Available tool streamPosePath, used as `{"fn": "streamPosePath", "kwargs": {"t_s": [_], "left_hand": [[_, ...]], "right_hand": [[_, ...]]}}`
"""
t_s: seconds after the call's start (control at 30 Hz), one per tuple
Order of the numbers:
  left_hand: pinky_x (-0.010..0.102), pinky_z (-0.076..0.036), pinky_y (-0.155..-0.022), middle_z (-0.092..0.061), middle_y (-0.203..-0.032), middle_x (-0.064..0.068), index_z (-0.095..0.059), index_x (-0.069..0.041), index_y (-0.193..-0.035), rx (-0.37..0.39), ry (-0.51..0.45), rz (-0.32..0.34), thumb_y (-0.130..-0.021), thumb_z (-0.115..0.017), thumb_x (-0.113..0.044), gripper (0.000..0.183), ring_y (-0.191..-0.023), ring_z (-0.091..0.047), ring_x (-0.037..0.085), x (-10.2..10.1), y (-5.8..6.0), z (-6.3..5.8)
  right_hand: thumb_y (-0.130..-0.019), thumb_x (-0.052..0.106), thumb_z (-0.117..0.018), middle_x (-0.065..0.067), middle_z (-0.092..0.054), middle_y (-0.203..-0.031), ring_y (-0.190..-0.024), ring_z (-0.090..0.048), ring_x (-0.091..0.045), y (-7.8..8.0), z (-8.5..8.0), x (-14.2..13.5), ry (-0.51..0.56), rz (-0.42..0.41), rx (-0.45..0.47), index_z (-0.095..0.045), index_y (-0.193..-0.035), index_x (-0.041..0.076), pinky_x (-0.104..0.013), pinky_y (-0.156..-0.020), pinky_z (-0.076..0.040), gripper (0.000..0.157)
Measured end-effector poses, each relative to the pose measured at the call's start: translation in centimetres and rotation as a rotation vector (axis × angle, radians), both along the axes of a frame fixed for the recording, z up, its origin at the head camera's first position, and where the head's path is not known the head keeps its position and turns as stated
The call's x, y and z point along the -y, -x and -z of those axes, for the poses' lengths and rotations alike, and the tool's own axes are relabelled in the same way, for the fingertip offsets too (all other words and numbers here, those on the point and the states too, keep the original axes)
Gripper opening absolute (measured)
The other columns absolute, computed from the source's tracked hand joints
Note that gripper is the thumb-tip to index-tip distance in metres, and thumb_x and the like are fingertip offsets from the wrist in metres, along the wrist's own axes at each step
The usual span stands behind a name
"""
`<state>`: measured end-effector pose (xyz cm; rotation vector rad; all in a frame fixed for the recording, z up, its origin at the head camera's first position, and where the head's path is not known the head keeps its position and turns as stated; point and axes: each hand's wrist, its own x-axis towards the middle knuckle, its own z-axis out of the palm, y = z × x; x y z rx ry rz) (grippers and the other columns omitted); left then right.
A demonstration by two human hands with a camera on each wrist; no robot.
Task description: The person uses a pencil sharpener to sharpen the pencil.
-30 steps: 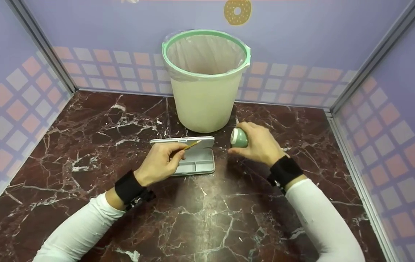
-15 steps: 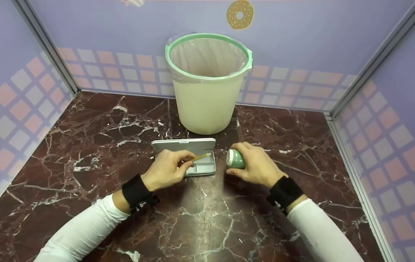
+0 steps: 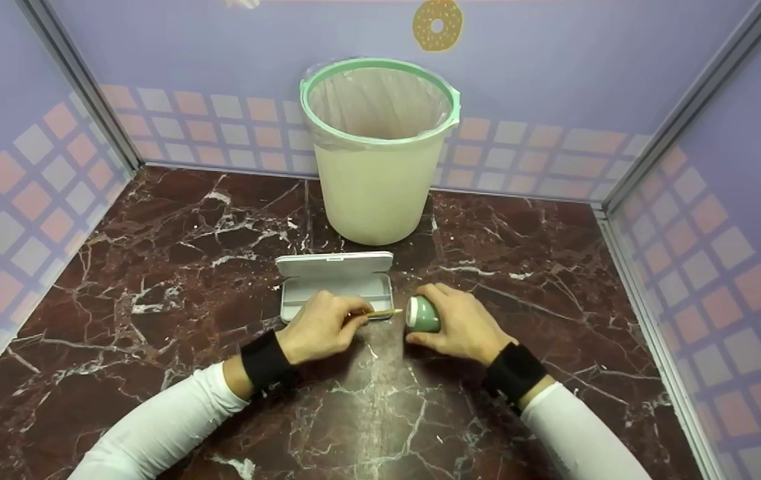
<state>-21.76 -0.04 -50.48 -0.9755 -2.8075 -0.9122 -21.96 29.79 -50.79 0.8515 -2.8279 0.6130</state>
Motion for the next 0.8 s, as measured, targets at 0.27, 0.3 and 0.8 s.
{"fn": "streamPosePath", "kwargs": {"t_s": [0.27, 0.3, 0.8], "left_hand": [[0.032, -0.064, -0.07, -0.087, -0.096, 0.001, -0.083, -0.016, -0.11, -0.016, 0.047, 0.025, -0.106, -0.073, -0.018, 0.011, -0.072, -0.075, 0.015, -0.4, 0.0, 0.2], [0.032, -0.063, -0.069, -0.087, -0.095, 0.001, -0.083, -0.016, -0.11, -0.016, 0.05, 0.027, -0.106, -0.073, -0.017, 0.011, -0.072, -0.074, 0.015, -0.5, 0.0, 0.2], [0.036, -0.066, -0.072, -0.087, -0.093, 0.002, -0.084, -0.016, -0.105, -0.119, 0.083, 0.07, -0.103, -0.074, -0.013, 0.011, -0.078, -0.081, 0.02, -1.2, 0.2, 0.0]], "right_hand": [[-0.077, 0.046, -0.103, -0.003, -0.078, -0.118, -0.098, -0.078, -0.018, -0.6, 0.7, 0.2, 0.0, -0.008, -0.02, -0.07, -0.132, 0.015, -0.041, -0.085, -0.066, 0.071], [-0.077, 0.047, -0.103, -0.003, -0.078, -0.118, -0.098, -0.078, -0.018, -0.7, 0.7, 0.3, -0.004, -0.006, -0.024, -0.07, -0.132, 0.015, -0.041, -0.085, -0.066, 0.071], [-0.08, 0.053, -0.099, -0.003, -0.077, -0.118, -0.094, -0.078, -0.02, -1.0, 0.9, 0.8, -0.077, -0.022, -0.098, -0.069, -0.134, 0.016, -0.042, -0.08, -0.065, 0.073]]}}
